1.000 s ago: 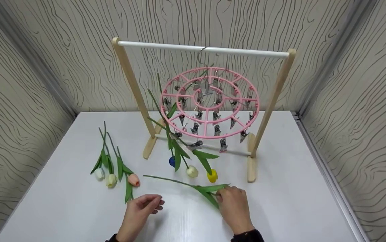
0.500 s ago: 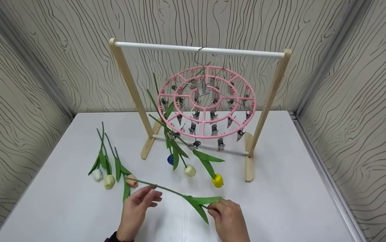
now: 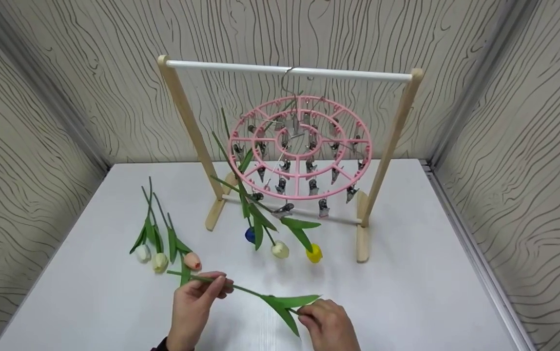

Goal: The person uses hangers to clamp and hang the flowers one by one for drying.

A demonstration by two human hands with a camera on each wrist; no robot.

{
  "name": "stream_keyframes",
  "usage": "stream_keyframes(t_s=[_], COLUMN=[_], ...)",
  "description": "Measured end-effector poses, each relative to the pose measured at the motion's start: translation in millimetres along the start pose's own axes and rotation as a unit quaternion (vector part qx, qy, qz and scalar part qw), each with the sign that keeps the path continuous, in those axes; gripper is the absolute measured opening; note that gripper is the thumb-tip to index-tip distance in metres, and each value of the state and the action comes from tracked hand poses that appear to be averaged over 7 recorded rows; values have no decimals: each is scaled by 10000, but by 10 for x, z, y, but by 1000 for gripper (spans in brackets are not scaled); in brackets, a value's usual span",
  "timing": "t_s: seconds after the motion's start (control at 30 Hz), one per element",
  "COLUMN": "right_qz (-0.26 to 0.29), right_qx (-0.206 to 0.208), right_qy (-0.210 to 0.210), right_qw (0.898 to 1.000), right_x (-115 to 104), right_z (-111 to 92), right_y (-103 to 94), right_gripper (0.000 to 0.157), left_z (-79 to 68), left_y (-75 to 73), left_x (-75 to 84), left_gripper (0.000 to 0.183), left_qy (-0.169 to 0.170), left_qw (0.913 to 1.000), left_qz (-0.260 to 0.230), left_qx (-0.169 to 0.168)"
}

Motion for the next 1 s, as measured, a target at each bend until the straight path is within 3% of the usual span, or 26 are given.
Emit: stream_keyframes(t_s=[0.23,0.47,0.6,0.77,0.9,1.0], right_qz=[-64,-64,-106,-80,-168,-188], right_qx=[835,1216,1313,1181,1250,1483], right_qy=[-519,-686,-594,-188,147,106], right_qw=[9951,9902,9895,9928,9919,9887], right_x=[-15,-74,-113,-107,-72,-53], right_z=[-30,-36,-24,42,156,295], right_y=[-72,-153,-235,-387,-631,-878], right_gripper=[25,34,37,33,24,19], left_z=[-27,-57,-80,-108,-113,-105], left_y=[7,21,33,54,76,99], left_x=[9,35,100,214,275,314], left_gripper=[17,24,24,21,25,28], left_qy=[44,-138,-19,391,465,441], left_qw=[9998,9973,9962,9950,9934,9913], left_qz=[-173,-712,-857,-889,-1014,-1190], left_qx=[-75,-98,-154,-216,-256,-362])
Point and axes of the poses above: each hand's wrist, its own z-axis towards the middle knuckle, its own y-axis out of the palm, x = y × z, the point moved 6 cm from there along z, towards the middle knuckle, and after that the axes turned 4 degrees about -x, right-handed, at the moved point
